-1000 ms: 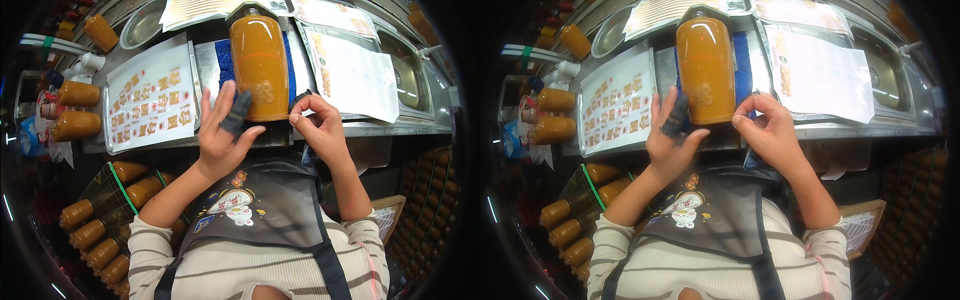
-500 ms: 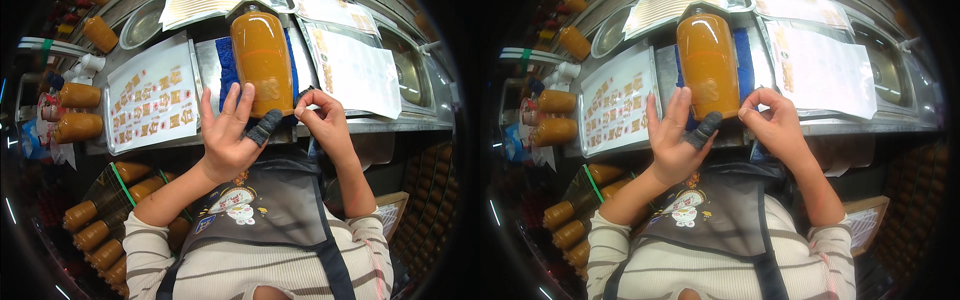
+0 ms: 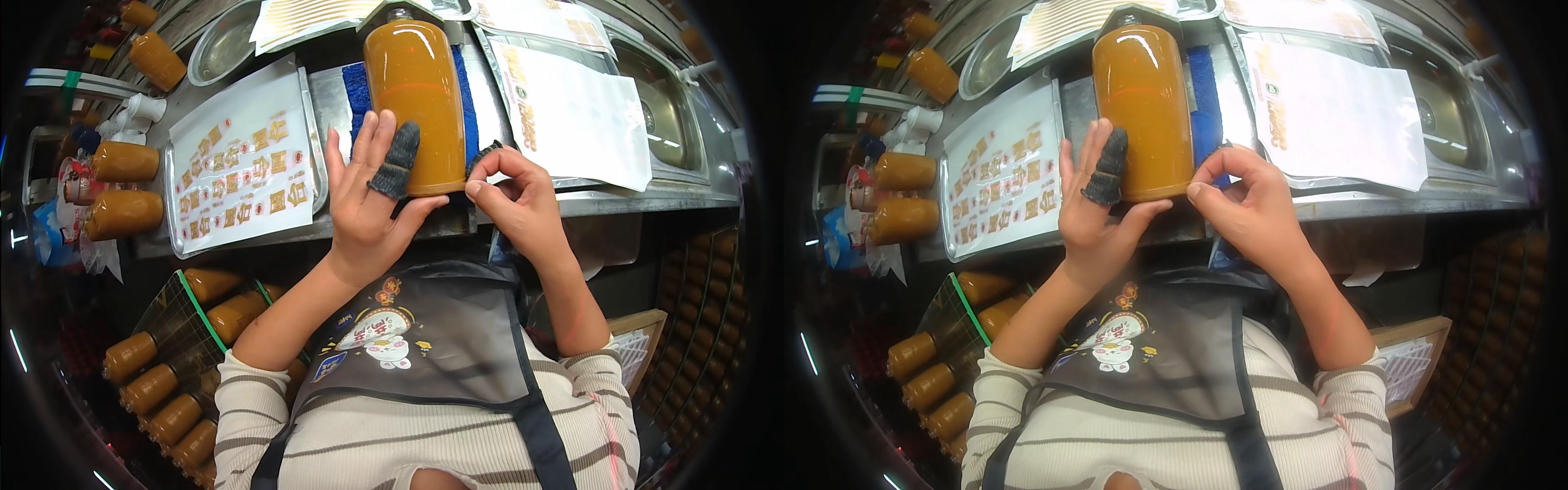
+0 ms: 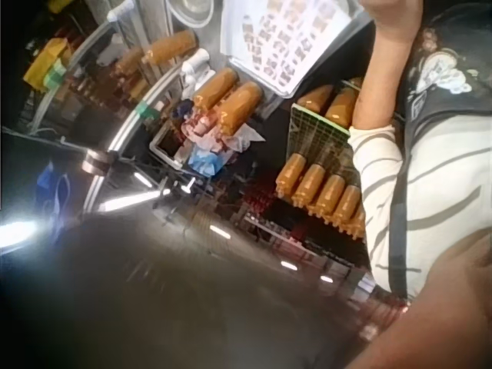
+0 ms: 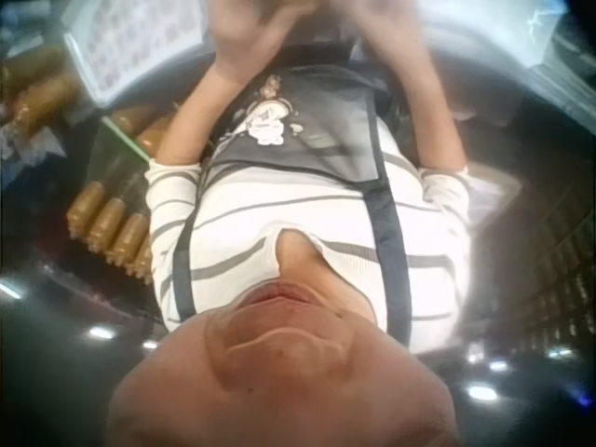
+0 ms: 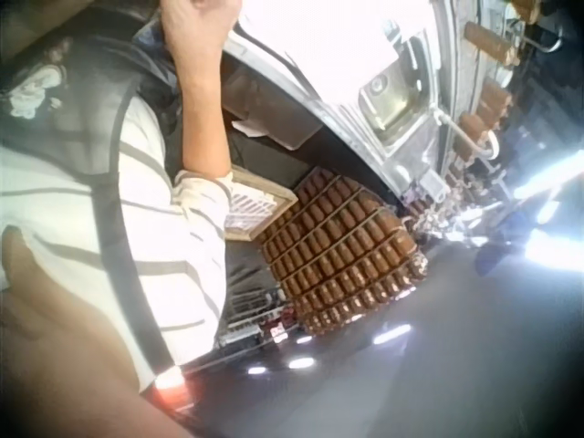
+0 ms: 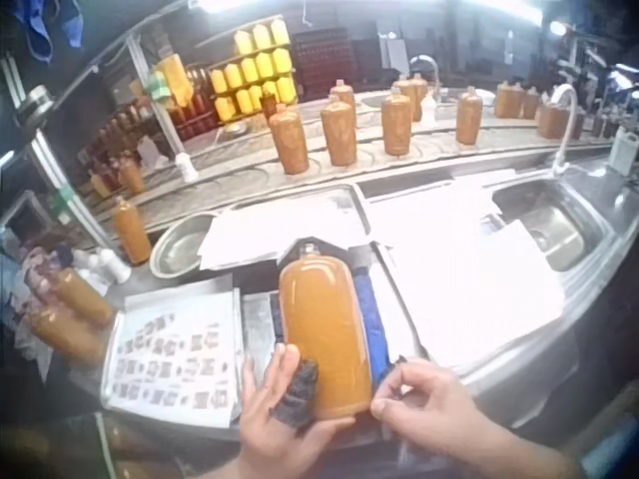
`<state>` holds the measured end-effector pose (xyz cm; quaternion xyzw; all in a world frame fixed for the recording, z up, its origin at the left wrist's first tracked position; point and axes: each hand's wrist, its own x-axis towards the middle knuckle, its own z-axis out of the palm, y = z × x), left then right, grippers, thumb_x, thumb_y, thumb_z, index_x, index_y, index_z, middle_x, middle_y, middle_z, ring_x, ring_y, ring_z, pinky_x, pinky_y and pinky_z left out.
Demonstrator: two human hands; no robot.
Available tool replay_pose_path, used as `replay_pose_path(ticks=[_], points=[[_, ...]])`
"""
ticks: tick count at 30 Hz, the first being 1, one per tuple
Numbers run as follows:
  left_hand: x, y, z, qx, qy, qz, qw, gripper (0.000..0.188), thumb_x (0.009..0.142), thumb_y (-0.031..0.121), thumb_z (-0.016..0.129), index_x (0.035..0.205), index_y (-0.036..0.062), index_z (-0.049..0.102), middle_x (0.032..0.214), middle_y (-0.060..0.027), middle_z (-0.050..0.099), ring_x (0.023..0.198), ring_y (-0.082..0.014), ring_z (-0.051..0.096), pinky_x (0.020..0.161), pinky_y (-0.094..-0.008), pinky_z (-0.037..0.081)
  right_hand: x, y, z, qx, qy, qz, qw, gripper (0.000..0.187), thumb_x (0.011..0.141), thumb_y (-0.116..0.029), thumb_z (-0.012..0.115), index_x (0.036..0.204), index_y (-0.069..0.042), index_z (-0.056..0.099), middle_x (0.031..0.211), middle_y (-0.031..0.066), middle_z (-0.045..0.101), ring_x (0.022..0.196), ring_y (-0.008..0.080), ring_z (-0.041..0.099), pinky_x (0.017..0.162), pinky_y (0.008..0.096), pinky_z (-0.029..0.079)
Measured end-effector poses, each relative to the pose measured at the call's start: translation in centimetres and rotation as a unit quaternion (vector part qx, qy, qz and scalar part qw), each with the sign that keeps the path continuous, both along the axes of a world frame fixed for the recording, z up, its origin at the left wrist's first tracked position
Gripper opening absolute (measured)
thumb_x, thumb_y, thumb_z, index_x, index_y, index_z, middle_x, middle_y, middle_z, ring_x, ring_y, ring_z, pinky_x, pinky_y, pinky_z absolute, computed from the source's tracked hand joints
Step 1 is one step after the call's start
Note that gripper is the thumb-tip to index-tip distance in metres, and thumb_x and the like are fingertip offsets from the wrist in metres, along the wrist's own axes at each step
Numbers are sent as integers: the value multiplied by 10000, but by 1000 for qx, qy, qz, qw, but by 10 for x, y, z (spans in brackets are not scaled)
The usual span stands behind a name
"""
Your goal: The person applies adhesive labels to the sides of amber-colored bottles. They peel each label from a sheet, position it on a bottle, and smooth it down with their fingers. The person handles multiple bottles one at a time, rotating them to align the labels.
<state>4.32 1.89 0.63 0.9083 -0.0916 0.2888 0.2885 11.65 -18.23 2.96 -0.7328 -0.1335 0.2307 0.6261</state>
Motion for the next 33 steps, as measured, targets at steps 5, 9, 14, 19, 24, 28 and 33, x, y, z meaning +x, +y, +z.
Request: replay_pose_path(ticks=[5,9,14,19,24,28,33], points=[[-39,12,-12,16,47,-7,999,509,758,221,861,1167,-42,712,1506,-288,461,1384,-451,469,1142,-668,204,-2,-3,10,16,32,-3,999,60,883,-31,670,873,-22,611,855,-48,549,643,-26,446,556,148,333],[-42,11,-17,28,36,-6,999,393,760,184,855,1083,-9,744,1507,-306,451,1370,-456,484,1139,-671,210,-6,-2,14,31,25,-18,999,65,880,-53,675,868,-35,614,831,-62,547,632,-24,426,551,154,317],[-34,8,-8,74,29,-9,997,320,750,164,858,1025,31,761,1492,-309,467,1342,-471,508,1124,-688,219,0,-3,7,5,53,-30,998,65,878,-77,678,867,-50,620,792,-78,552,628,-27,408,557,162,307],[-27,10,-1,120,7,-27,992,447,718,126,868,1146,105,741,1545,-257,420,1328,-453,518,1113,-694,223,1,-2,4,-3,59,-30,998,70,880,-86,681,868,-50,622,807,-74,562,652,-24,420,572,169,324],[-11,-2,16,149,-22,-32,988,268,729,137,838,985,108,765,1491,-246,498,1322,-482,515,1102,-721,202,2,1,0,0,44,-23,999,68,890,-94,670,878,-43,628,815,-67,580,666,-13,435,584,174,339],[6,-18,24,168,-17,-32,985,206,703,110,775,898,54,743,1458,-236,542,1352,-489,489,1102,-755,164,2,0,-5,-2,43,-33,999,65,906,-92,665,886,-39,632,828,-58,596,682,-9,447,592,175,349],[8,-5,13,68,-11,-1,998,507,712,162,840,1171,-13,717,1447,-234,553,1369,-414,502,1125,-710,203,3,-1,-14,1,39,-27,999,75,924,-106,669,903,-39,643,837,-52,609,703,-10,464,595,174,362]])
